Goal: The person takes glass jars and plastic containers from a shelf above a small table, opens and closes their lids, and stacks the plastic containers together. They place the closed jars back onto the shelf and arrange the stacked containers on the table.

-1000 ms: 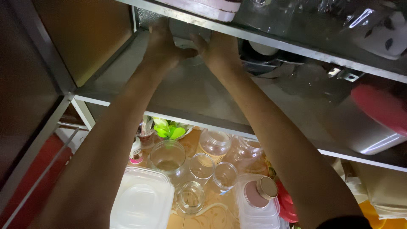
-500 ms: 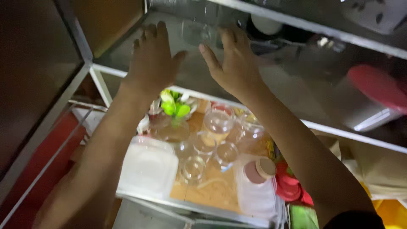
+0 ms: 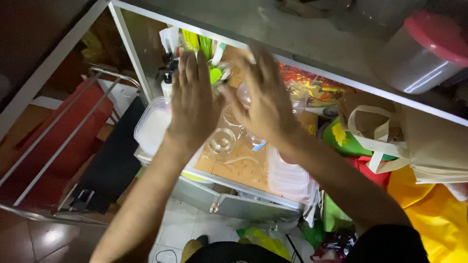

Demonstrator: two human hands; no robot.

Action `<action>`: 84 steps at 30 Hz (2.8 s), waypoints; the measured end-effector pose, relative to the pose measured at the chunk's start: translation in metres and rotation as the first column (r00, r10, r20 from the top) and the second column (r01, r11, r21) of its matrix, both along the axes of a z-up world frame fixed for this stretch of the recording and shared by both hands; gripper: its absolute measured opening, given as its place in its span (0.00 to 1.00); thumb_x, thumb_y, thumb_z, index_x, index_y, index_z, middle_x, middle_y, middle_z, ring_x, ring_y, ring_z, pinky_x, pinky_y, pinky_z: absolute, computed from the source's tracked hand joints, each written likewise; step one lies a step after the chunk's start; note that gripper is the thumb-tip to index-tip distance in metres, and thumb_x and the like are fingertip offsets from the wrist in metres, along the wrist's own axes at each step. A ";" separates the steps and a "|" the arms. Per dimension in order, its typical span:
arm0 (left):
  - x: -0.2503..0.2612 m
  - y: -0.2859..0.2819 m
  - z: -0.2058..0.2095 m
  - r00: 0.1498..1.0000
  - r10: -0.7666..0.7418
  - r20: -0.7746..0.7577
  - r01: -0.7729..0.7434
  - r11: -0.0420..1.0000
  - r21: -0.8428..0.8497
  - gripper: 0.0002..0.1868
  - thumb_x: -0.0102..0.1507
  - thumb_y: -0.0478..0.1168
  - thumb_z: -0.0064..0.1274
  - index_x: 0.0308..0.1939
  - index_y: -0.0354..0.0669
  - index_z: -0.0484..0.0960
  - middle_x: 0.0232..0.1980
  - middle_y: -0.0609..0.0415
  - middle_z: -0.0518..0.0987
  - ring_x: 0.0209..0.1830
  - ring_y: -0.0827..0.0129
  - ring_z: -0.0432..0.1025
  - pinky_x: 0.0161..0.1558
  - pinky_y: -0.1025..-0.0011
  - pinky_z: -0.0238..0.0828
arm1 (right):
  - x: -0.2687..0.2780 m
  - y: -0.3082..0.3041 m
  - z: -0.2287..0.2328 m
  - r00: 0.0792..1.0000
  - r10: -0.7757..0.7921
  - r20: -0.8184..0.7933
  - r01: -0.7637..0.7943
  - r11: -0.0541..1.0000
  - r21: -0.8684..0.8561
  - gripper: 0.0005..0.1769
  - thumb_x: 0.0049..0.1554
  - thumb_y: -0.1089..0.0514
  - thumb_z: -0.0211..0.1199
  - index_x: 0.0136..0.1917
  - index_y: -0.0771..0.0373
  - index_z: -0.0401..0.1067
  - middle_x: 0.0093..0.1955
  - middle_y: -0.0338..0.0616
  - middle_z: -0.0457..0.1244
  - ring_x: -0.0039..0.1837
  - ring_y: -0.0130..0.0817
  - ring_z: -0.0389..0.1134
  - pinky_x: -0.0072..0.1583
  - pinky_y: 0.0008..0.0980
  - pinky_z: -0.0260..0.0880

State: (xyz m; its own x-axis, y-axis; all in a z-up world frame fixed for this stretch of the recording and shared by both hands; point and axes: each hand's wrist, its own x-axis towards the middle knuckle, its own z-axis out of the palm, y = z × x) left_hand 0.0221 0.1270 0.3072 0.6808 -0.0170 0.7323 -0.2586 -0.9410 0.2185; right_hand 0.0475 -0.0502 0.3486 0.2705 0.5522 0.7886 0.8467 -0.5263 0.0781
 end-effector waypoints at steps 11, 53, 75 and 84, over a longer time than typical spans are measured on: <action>-0.054 -0.047 -0.150 0.967 -0.130 -0.219 0.021 0.897 -0.441 0.53 0.59 0.41 0.63 0.78 0.28 0.44 0.76 0.24 0.55 0.75 0.30 0.53 0.70 0.48 0.57 | 0.018 -0.018 -0.180 0.833 -0.129 -0.538 0.159 0.987 0.009 0.41 0.55 0.43 0.73 0.67 0.75 0.62 0.63 0.67 0.61 0.66 0.61 0.63 0.66 0.51 0.66; -0.003 -0.127 -0.288 0.899 -0.405 -0.164 0.291 0.835 -0.467 0.54 0.49 0.42 0.72 0.71 0.34 0.55 0.71 0.30 0.60 0.70 0.34 0.58 0.66 0.49 0.67 | -0.006 -0.106 -0.228 0.628 -0.060 -0.776 0.230 0.967 0.112 0.30 0.48 0.46 0.78 0.56 0.66 0.74 0.51 0.55 0.69 0.54 0.50 0.74 0.56 0.42 0.73; 0.013 -0.146 -0.297 0.898 -0.431 -0.091 0.329 0.793 -0.512 0.60 0.51 0.51 0.75 0.74 0.35 0.49 0.67 0.32 0.62 0.64 0.38 0.64 0.56 0.50 0.75 | 0.058 -0.219 -0.219 0.545 -0.426 -0.723 0.481 0.865 -0.147 0.27 0.49 0.45 0.75 0.55 0.63 0.75 0.52 0.57 0.70 0.55 0.52 0.73 0.55 0.45 0.73; 0.011 -0.144 -0.298 0.884 -0.435 -0.172 0.283 0.789 -0.546 0.62 0.48 0.51 0.76 0.74 0.36 0.50 0.68 0.34 0.62 0.66 0.40 0.64 0.58 0.53 0.74 | 0.021 -0.171 -0.180 0.583 -0.127 -0.803 0.222 0.975 0.007 0.41 0.49 0.49 0.75 0.71 0.62 0.64 0.66 0.59 0.63 0.67 0.52 0.67 0.65 0.46 0.68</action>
State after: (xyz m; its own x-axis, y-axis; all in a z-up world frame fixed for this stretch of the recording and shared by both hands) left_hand 0.0328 -0.0169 0.0093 0.8700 0.0076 0.4931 -0.4131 -0.5350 0.7370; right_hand 0.0686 -0.2215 0.1687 0.8968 0.3604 0.2567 0.4374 -0.6350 -0.6368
